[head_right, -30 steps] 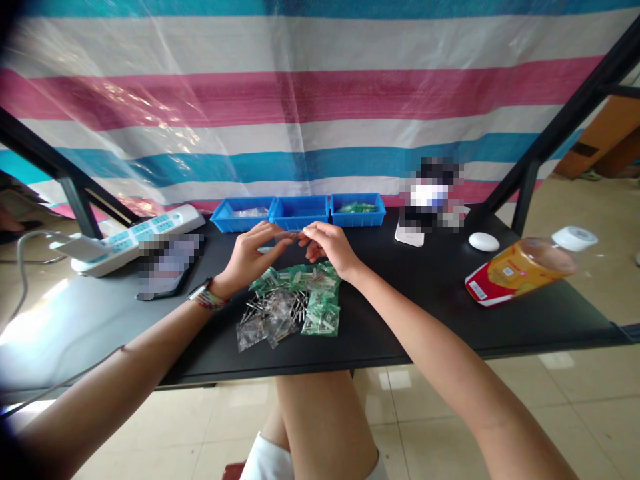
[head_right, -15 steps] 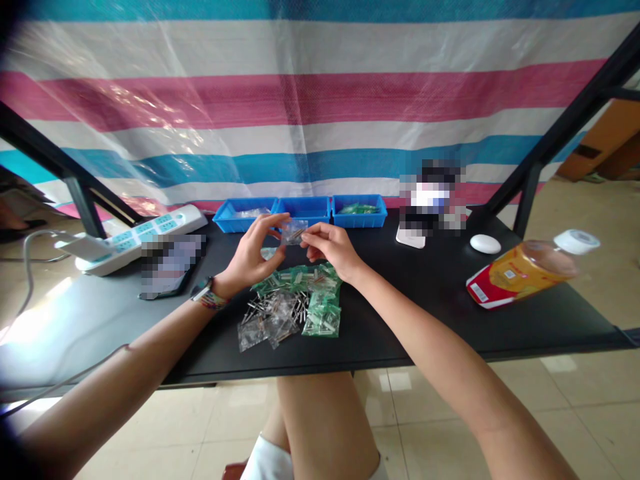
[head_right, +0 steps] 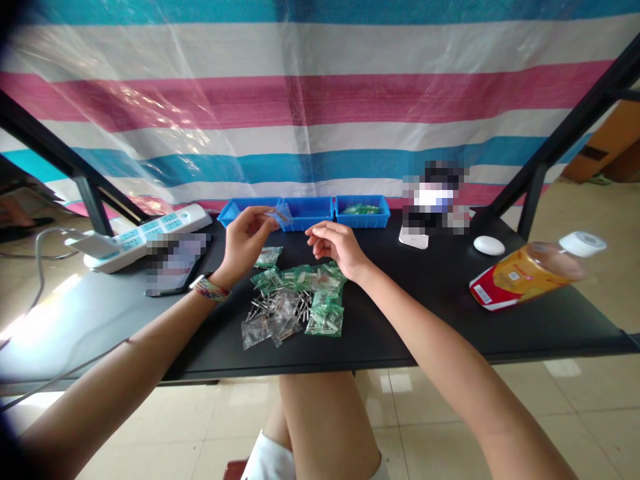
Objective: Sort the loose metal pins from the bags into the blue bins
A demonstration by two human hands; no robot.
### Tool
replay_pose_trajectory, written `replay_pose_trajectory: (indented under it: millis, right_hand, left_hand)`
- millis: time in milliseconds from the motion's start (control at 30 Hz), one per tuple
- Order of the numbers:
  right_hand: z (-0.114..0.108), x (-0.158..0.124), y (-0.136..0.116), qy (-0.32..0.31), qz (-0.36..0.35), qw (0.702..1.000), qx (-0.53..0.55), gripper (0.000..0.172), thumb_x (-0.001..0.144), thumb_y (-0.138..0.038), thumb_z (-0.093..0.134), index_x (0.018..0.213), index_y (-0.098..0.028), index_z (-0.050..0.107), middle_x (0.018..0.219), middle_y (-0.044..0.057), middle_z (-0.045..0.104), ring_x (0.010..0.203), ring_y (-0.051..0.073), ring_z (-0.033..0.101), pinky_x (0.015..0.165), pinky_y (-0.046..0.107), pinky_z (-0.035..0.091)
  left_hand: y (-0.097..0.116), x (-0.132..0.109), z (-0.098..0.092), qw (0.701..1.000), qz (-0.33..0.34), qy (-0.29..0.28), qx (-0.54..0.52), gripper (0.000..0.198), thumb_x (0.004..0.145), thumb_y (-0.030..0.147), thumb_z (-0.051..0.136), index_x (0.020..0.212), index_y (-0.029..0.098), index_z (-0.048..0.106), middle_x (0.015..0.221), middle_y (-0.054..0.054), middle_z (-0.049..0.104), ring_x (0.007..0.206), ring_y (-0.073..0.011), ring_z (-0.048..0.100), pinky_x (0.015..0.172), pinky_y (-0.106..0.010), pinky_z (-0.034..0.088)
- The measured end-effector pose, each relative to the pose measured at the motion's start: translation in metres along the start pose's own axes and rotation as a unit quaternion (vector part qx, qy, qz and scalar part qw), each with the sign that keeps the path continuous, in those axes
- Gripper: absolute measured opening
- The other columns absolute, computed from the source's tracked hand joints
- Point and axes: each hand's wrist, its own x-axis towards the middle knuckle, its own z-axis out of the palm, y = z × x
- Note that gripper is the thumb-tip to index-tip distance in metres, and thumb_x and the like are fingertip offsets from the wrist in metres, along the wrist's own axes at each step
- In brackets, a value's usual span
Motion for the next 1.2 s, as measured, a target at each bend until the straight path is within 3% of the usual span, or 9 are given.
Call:
replay_pose_trajectory:
  millis: [233,367,433,500,567,667,767,1000,1200]
  right_hand:
    - [-0.011,0.006,-0.006,0.064,-0.052,0.997,0.008,0.022,0.073,-0.039,0.075,0.082,-0.02,0.072,0.071,0.0,0.067,0.058,0.011,0.058,0.055,0.024,0.048]
    - [-0.022,0.009,-0.012,0.077,-0.059,0.986,-0.139,0.02,0.078,-0.039,0.069,0.082,-0.02,0.073,0.071,0.001,0.067,0.057,0.013,0.057,0.054,0.026,0.044]
    - [-0.03,0.008,-0.017,0.05,-0.075,0.95,-0.299,0.015,0.078,-0.034,0.07,0.08,-0.019,0.073,0.072,0.002,0.069,0.061,0.015,0.058,0.057,0.027,0.044]
    - [-0.04,0.007,-0.022,0.0,-0.076,0.888,-0.453,0.01,0.077,-0.029,0.074,0.076,-0.019,0.073,0.073,0.003,0.07,0.068,0.017,0.061,0.064,0.028,0.045]
    - [-0.048,0.006,-0.026,-0.064,-0.03,0.843,-0.534,0.013,0.077,-0.03,0.079,0.076,-0.019,0.074,0.077,0.004,0.073,0.073,0.018,0.065,0.068,0.029,0.046]
    - [-0.054,0.005,-0.031,-0.142,0.052,0.821,-0.55,0.018,0.076,-0.035,0.085,0.082,-0.02,0.077,0.081,0.004,0.076,0.073,0.019,0.067,0.067,0.03,0.046]
    - [-0.055,0.004,-0.033,-0.17,0.065,0.81,-0.558,0.015,0.074,-0.032,0.085,0.081,-0.02,0.079,0.078,0.002,0.076,0.071,0.018,0.066,0.065,0.029,0.045]
    - [-0.061,0.01,-0.029,-0.151,0.051,0.83,-0.535,0.009,0.071,-0.025,0.083,0.073,-0.019,0.076,0.074,0.002,0.074,0.068,0.017,0.063,0.063,0.028,0.042]
    - [-0.07,0.015,-0.028,-0.076,0.037,0.895,-0.437,0.008,0.07,-0.024,0.076,0.07,-0.018,0.07,0.07,0.001,0.071,0.068,0.017,0.063,0.064,0.028,0.046]
  left_hand:
    - [-0.03,0.019,-0.016,0.977,-0.126,0.138,-0.098,0.03,0.085,0.038,0.083,0.107,0.021,0.071,0.083,-0.002,0.075,0.073,-0.0165,0.074,0.066,-0.026,0.06]
    - [-0.034,0.022,-0.022,0.961,-0.167,0.169,-0.138,0.033,0.081,0.037,0.086,0.103,0.02,0.069,0.085,-0.002,0.076,0.07,-0.0137,0.073,0.063,-0.023,0.059]
    - [-0.035,0.023,-0.023,0.954,-0.18,0.178,-0.159,0.034,0.08,0.037,0.087,0.101,0.019,0.067,0.085,-0.003,0.076,0.07,-0.0134,0.072,0.064,-0.023,0.06]
    - [-0.037,0.023,-0.023,0.947,-0.192,0.186,-0.177,0.036,0.079,0.037,0.089,0.1,0.019,0.065,0.086,-0.003,0.075,0.07,-0.0133,0.073,0.065,-0.023,0.06]
    - [-0.038,0.024,-0.023,0.943,-0.199,0.19,-0.189,0.038,0.078,0.036,0.09,0.1,0.019,0.064,0.086,-0.003,0.075,0.07,-0.0131,0.073,0.066,-0.023,0.06]
    - [-0.04,0.025,-0.024,0.939,-0.208,0.188,-0.199,0.039,0.079,0.033,0.09,0.101,0.018,0.062,0.086,-0.004,0.075,0.071,-0.0129,0.074,0.068,-0.023,0.06]
    - [-0.04,0.024,-0.025,0.936,-0.227,0.179,-0.2,0.038,0.081,0.029,0.088,0.106,0.018,0.063,0.093,-0.006,0.077,0.073,-0.0127,0.075,0.071,-0.023,0.06]
    - [-0.041,0.025,-0.025,0.935,-0.244,0.17,-0.192,0.025,0.081,0.024,0.074,0.104,0.019,0.066,0.102,-0.008,0.079,0.077,-0.0147,0.077,0.071,-0.024,0.061]
    - [-0.038,0.022,-0.023,0.959,-0.202,0.149,-0.133,0.02,0.077,0.027,0.07,0.095,0.019,0.066,0.093,-0.004,0.072,0.073,-0.0147,0.072,0.065,-0.024,0.058]
